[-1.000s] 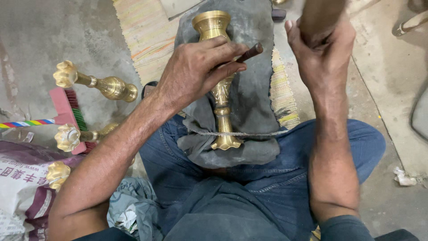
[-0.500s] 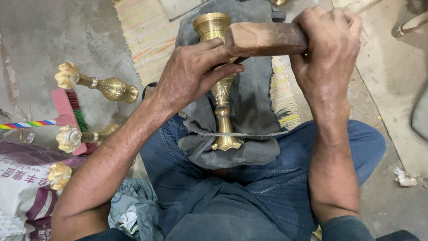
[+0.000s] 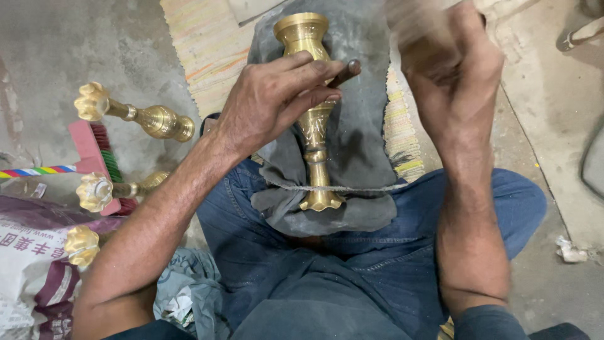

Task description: The person sits cross-legged on the floor with an engraved brass vase resting on a cloth pad on their lap. They hold a small punch against the vase surface and strike it with a wooden mallet, working around the vase and repositioning the punch to shape the decorated brass surface.

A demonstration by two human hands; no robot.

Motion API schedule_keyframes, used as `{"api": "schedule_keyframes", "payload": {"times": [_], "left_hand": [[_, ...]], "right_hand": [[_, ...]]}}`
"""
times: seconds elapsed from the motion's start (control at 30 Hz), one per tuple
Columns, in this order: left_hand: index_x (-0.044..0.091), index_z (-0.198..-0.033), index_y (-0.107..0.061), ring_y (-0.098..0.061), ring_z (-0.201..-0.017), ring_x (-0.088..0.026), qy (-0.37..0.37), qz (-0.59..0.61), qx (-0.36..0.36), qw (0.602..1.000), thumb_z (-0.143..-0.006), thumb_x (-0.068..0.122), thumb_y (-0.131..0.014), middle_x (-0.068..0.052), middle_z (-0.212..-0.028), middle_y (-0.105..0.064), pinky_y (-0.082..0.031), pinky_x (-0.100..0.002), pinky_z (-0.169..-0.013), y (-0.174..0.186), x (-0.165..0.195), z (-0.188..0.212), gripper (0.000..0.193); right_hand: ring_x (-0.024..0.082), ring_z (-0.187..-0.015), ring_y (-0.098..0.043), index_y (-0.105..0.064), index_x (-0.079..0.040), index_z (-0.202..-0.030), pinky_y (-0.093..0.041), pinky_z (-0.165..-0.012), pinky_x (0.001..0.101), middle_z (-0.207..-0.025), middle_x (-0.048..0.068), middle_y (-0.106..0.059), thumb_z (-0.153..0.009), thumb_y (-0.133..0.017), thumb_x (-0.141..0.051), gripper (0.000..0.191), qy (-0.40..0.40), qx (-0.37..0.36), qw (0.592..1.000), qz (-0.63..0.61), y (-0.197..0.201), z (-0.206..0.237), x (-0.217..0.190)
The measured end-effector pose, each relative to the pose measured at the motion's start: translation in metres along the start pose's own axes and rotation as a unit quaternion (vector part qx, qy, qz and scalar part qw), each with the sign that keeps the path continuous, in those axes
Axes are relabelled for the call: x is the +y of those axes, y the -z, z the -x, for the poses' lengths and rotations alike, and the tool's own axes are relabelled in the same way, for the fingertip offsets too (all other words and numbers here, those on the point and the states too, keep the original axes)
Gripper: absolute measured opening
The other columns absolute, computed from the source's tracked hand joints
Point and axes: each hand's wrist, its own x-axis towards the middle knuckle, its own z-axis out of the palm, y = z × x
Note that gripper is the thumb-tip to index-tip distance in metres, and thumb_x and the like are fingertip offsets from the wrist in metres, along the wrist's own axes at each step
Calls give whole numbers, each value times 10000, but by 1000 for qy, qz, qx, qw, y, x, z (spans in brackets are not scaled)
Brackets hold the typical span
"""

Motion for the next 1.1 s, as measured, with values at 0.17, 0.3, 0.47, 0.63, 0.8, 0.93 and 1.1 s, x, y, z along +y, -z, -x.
{"api": "schedule_keyframes", "payload": {"times": [0.17, 0.3, 0.47, 0.63, 0.8, 0.93, 1.1], "left_hand": [[104, -1269, -676, -734, -903, -191, 23, 11, -12, 1000, -1042, 253, -777, -31, -1052, -698, -613, -348, -779, 3, 6, 0, 289], [92, -1312, -675, -723, -882, -216, 19, 7, -1, 1000, -1029, 237, -796, -55, -1027, -678, -594, -368, -760, 6, 8, -1, 340], [86, -1313, -674, -725, -896, -223, 16, -1, -5, 1000, -1029, 228, -798, -60, -1025, -670, -594, -376, -758, 7, 7, 0, 341], [89, -1259, -677, -727, -888, -208, 19, 1, -1, 1000, -1017, 242, -805, -51, -1016, -678, -597, -365, -745, 4, 5, 3, 314], [120, -1252, -695, -729, -880, -169, 11, 8, 3, 1000, -1031, 240, -799, -28, -1049, -695, -622, -335, -770, 2, 1, 5, 273], [82, -1314, -696, -724, -881, -187, 9, 0, 11, 1000, -1027, 217, -802, -34, -1018, -677, -621, -348, -778, 1, 1, 8, 335], [89, -1326, -679, -741, -958, -192, 7, 49, 46, 998, -1042, 209, -794, -49, -1151, -700, -625, -337, -805, -1, 2, 8, 329]], "right_hand": [[393, -818, -646, -609, 13, -1024, -495, -724, 480, -904, 186, -666, -796, -832, 78, 326, 59, 27, 980, 189, 6, -3, -2], [319, -895, -658, -583, -34, -1158, -512, -805, 420, -968, 96, -669, -887, -798, -38, 346, -98, -11, 994, -54, 8, -5, -6], [164, -1021, -663, -565, -56, -1257, -523, -915, 355, -1084, 5, -663, -979, -776, -71, 350, -173, 6, 963, -206, 4, -9, -13], [216, -915, -647, -593, -34, -1196, -503, -846, 385, -979, 58, -664, -871, -795, -52, 383, -112, 10, 992, -61, 9, -12, -17], [295, -924, -641, -615, -16, -1050, -495, -839, 446, -950, 103, -645, -795, -797, 8, 315, -21, -42, 994, 96, 12, -11, -19], [296, -986, -607, -603, -25, -1089, -467, -900, 454, -1026, 84, -625, -878, -790, 6, 283, -26, -27, 996, 81, 8, -7, -16], [333, -956, -592, -613, -17, -1039, -465, -947, 501, -977, 125, -626, -876, -813, 41, 264, 69, -57, 970, 225, 15, -3, -9]]}}
